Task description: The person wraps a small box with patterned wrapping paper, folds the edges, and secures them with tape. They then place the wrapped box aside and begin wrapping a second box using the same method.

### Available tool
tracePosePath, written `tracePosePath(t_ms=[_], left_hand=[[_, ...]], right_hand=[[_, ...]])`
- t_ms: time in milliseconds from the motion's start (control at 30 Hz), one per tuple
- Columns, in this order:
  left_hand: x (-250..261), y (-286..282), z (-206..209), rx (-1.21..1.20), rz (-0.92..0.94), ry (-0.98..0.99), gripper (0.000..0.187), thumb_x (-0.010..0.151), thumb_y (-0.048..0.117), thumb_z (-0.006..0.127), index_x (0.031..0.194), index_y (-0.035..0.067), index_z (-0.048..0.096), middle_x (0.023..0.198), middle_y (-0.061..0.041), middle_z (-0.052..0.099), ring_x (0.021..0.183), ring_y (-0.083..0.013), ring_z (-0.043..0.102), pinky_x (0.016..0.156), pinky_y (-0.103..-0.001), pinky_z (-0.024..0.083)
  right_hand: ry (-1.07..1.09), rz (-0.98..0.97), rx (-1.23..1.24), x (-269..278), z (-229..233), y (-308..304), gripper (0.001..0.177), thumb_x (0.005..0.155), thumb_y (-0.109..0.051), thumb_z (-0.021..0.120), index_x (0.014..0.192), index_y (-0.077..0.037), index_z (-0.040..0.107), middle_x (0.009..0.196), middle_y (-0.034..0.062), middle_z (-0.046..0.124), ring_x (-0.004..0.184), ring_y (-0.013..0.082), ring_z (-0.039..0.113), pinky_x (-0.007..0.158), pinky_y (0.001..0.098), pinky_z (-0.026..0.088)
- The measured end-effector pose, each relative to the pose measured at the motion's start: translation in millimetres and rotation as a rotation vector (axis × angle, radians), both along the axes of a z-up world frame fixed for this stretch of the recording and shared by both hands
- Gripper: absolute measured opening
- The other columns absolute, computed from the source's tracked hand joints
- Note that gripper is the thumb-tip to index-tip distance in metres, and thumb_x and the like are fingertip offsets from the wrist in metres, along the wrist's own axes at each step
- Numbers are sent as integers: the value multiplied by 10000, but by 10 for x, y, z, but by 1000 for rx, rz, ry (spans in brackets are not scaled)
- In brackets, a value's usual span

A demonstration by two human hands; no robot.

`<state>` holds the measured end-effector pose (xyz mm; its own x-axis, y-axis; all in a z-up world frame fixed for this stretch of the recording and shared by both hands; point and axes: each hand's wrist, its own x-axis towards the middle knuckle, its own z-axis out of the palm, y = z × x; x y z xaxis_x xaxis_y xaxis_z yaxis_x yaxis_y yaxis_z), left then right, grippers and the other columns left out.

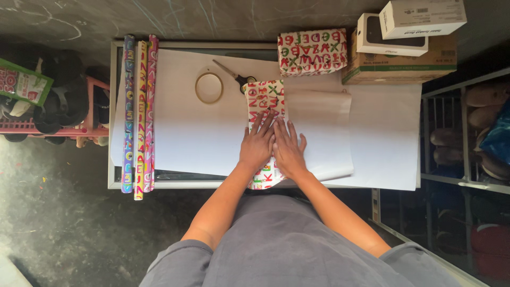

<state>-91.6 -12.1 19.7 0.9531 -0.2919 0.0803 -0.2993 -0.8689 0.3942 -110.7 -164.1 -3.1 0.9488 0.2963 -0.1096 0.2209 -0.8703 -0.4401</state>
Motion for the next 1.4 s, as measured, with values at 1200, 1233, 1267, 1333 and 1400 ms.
tracePosePath(t_ms=[1200,1233,1267,1333,1400], left_hand=[[221,193,210,122,35,248,827,699,264,860,1456,309,530,1656,73,262,1534,-333,106,1132,-783,16],[222,177,204,145,52,275,831,704,249,857,1459,314,518,1654,79,254,1522,-335,98,1099,-815,-7],[230,173,202,163,43,239,815,719,246,850,1459,318,518,1660,73,249,1535,-340,97,1117,-806,5],[216,168,196,199,23,174,783,748,241,837,1459,328,519,1670,62,239,1561,-349,94,1155,-787,28],[228,170,188,167,16,246,827,743,264,838,1488,324,481,1681,64,199,1566,-330,88,1171,-774,71]], right_hand=[[-116,27,51,33,55,-45,642,989,-286,498,1563,-48,336,1683,132,223,1506,446,170,1139,658,146],[-146,33,15,41,78,-37,632,952,-276,525,1520,-39,383,1638,132,279,1489,437,189,1137,654,156],[-178,39,-21,70,100,-34,622,914,-266,552,1477,-30,431,1594,132,335,1473,429,209,1136,651,166],[-252,49,-40,137,112,-25,554,896,-248,600,1395,-24,515,1510,126,431,1447,412,260,1137,635,201],[-335,56,-4,202,90,-46,436,935,-232,640,1319,-33,586,1431,114,509,1429,396,324,1143,608,252]])
